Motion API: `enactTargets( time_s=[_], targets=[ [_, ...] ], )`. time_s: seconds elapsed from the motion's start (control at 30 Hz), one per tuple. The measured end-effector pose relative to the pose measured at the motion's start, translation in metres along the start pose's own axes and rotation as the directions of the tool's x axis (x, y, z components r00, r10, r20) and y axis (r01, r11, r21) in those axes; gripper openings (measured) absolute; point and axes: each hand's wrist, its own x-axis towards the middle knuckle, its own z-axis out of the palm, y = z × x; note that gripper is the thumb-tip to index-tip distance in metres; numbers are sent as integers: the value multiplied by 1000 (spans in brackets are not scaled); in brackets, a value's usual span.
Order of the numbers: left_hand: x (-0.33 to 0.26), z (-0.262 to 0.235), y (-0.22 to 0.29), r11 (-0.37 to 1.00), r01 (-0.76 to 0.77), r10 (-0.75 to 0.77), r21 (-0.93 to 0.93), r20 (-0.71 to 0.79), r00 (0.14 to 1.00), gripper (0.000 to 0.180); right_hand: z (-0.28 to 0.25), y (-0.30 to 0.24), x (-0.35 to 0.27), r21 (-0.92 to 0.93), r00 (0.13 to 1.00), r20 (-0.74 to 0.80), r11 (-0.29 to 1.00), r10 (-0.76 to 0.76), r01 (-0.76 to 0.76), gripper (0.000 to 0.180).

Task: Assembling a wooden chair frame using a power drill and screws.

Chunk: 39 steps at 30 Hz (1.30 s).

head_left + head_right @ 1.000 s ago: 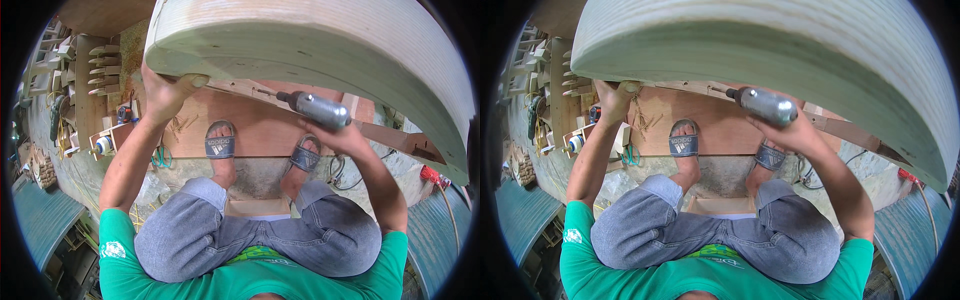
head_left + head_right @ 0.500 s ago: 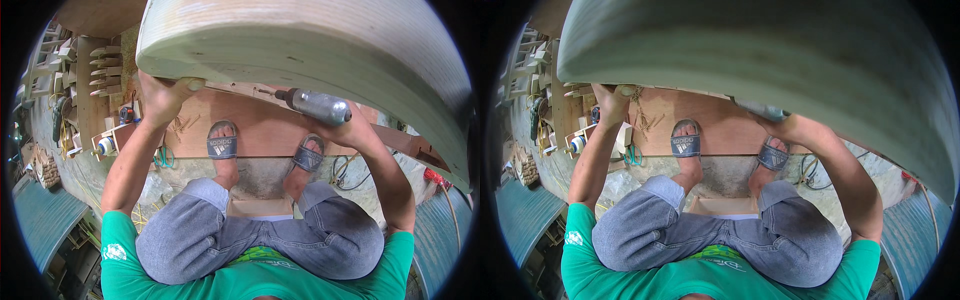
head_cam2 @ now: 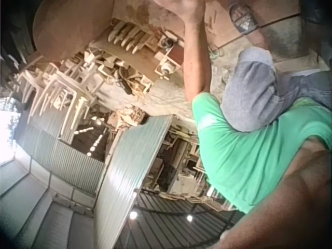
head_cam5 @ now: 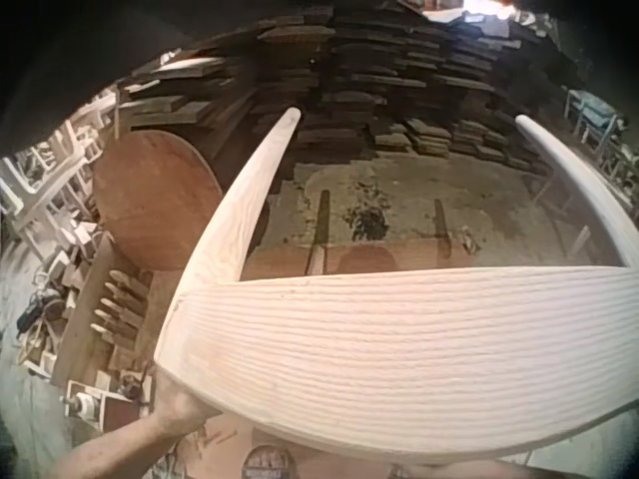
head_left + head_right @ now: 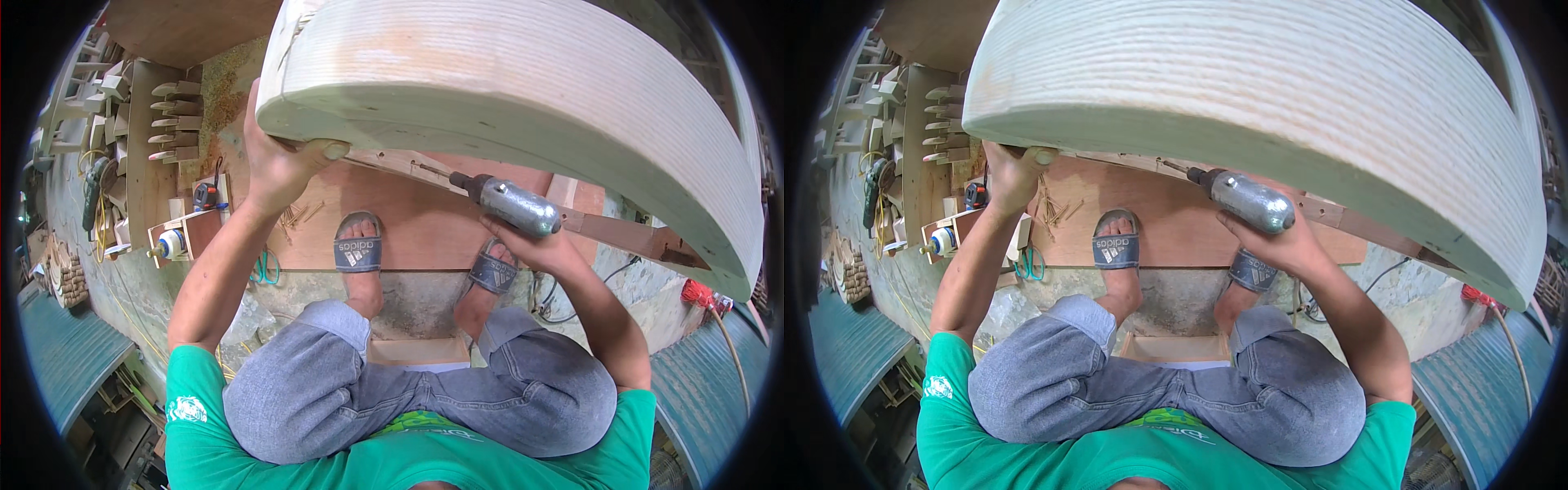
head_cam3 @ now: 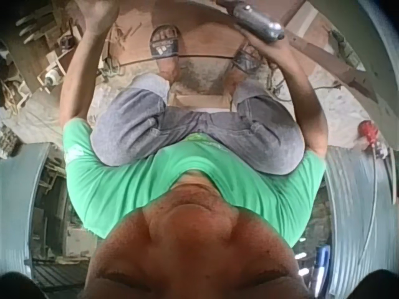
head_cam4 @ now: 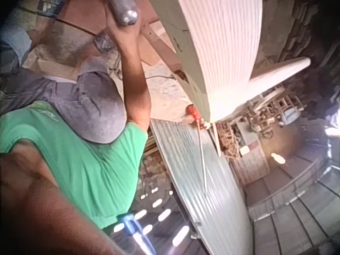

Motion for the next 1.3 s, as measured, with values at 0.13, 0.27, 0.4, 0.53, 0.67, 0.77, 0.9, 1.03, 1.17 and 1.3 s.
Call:
enactTargets(
  time_s=[0.13, 0.27, 0.4, 0.53, 0.67, 0.77, 0.9, 1.03, 1.17, 1.3],
  targets=[
    [0, 1, 0, 999, -1, 1, -41, -9, 1000, 77, 14, 15, -9, -36, 984, -32, 984, 175, -176, 17],
    [0, -1, 0, 999, -26, 26, 25, 7, 1000, 77, 19, 11, -10, -60, 969, -59, 968, 241, -244, 15],
    [-1, 2, 5, 995, 6, -3, -104, 29, 1000, 75, 17, 13, -8, 71, 939, -12, 937, 345, -343, 15],
    [2, 2, 6, 991, 35, -27, -129, 61, 998, 74, 20, 22, -12, -28, 983, -51, 983, 179, -180, 17],
    [3, 2, 9, 996, 18, -12, -91, 69, 998, 75, 12, 23, -9, -101, 996, -60, 993, 60, -66, 19],
    [1, 2, 10, 992, 25, -17, -124, 63, 998, 75, -3, -2, 2, -30, 989, -16, 988, 149, -149, 26],
    [1, -1, 4, 995, -3, 11, -97, 83, 997, 74, -20, -9, 18, -24, 991, 56, 993, 119, -117, 42],
    [1, -2, 5, 997, 4, 4, -81, 92, 996, 73, -16, -3, 16, -69, 999, 29, 997, 41, -39, 41],
    [1, -1, 7, 997, 14, -8, -76, 89, 996, 72, -16, -3, 12, -34, 999, 40, 999, 32, -31, 39],
    [2, -1, 5, 999, -29, 26, 29, 97, 995, 71, -17, -9, 9, -24, 994, 78, 997, 75, -73, 37]
  ],
)
